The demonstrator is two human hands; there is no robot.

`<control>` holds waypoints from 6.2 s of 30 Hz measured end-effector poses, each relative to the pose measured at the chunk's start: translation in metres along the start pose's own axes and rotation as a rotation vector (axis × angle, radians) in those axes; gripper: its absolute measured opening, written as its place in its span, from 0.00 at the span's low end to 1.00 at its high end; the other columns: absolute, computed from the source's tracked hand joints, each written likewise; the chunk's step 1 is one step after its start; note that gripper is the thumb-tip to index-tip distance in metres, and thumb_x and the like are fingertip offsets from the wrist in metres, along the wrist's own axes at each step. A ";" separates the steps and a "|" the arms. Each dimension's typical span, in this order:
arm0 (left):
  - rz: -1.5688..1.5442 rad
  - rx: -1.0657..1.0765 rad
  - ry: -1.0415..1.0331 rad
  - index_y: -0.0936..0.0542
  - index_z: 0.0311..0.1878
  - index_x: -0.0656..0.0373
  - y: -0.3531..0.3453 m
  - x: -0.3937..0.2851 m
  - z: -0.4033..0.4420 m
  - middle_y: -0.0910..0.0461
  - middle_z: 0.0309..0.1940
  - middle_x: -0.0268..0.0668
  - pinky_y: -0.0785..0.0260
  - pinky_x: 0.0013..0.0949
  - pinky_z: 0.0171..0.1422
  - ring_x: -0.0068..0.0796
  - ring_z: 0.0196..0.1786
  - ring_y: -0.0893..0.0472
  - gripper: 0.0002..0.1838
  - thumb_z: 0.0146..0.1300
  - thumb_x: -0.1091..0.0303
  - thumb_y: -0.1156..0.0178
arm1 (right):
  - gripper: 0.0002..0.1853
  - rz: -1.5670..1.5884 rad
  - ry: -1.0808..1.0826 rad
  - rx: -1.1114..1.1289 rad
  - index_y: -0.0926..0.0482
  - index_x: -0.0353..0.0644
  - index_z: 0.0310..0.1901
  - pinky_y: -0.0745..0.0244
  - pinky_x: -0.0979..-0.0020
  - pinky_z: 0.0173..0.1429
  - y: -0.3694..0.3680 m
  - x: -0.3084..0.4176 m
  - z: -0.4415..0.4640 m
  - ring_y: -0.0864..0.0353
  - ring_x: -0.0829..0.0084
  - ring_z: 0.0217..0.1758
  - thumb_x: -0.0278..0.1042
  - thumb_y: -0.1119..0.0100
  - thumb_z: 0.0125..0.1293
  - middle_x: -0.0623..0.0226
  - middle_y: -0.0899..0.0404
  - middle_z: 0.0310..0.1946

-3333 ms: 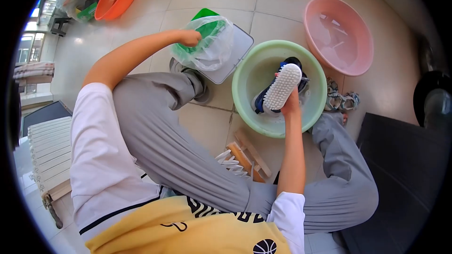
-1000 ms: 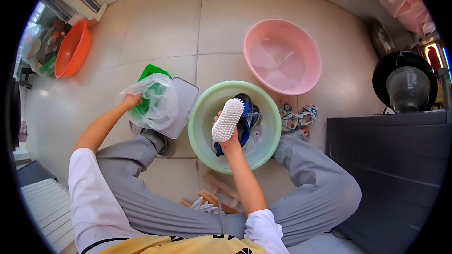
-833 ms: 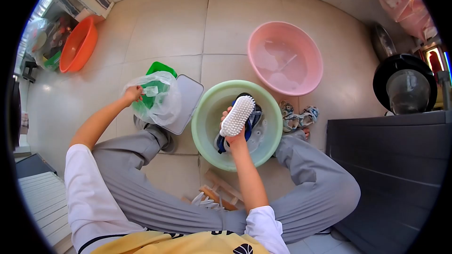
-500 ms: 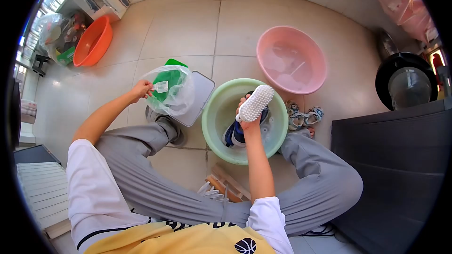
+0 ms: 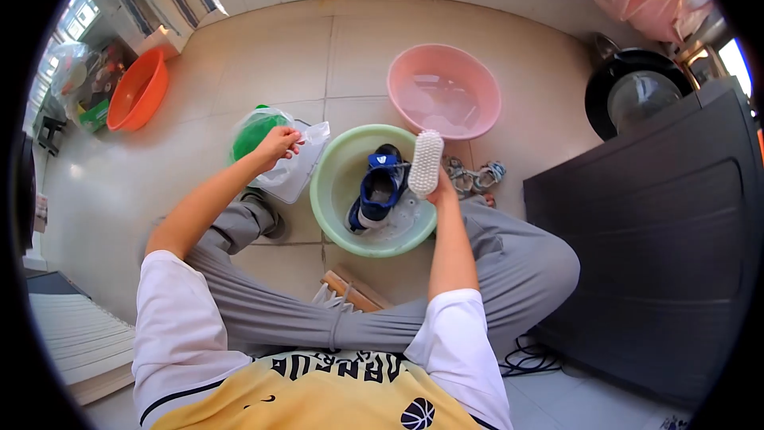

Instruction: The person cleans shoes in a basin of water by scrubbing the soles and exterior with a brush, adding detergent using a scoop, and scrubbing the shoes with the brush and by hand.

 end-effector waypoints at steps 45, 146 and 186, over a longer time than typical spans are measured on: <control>1.463 0.228 -1.042 0.33 0.29 0.61 -0.203 0.021 -0.010 0.27 0.22 0.38 0.32 0.37 0.27 0.38 0.26 0.23 0.03 0.51 0.74 0.49 | 0.15 0.263 -0.126 -0.033 0.29 0.38 0.39 0.27 0.71 0.27 0.099 -0.088 -0.023 0.27 0.70 0.26 0.42 0.49 0.60 0.68 0.30 0.26; 1.587 -0.638 -0.128 0.22 0.33 0.57 0.097 0.000 0.023 0.20 0.33 0.43 0.29 0.47 0.38 0.45 0.38 0.21 0.10 0.57 0.62 0.49 | 0.15 -0.099 -0.072 -0.150 0.25 0.39 0.45 0.22 0.70 0.42 0.043 -0.063 -0.006 0.20 0.72 0.37 0.38 0.57 0.65 0.66 0.21 0.37; 1.588 1.055 -0.228 0.23 0.39 0.64 -0.237 0.112 0.054 0.28 0.50 0.46 0.35 0.39 0.57 0.45 0.51 0.27 0.12 0.50 0.74 0.48 | 0.24 -1.262 0.185 -0.900 0.39 0.34 0.50 0.32 0.59 0.51 0.063 -0.042 -0.021 0.25 0.46 0.46 0.37 0.44 0.55 0.43 0.26 0.43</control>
Point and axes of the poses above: each hand's wrist, its own z-axis towards the middle knuckle, its own y-axis out of the back of the hand, x = y × z, the point moved 7 cm from there along z, towards the middle knuckle
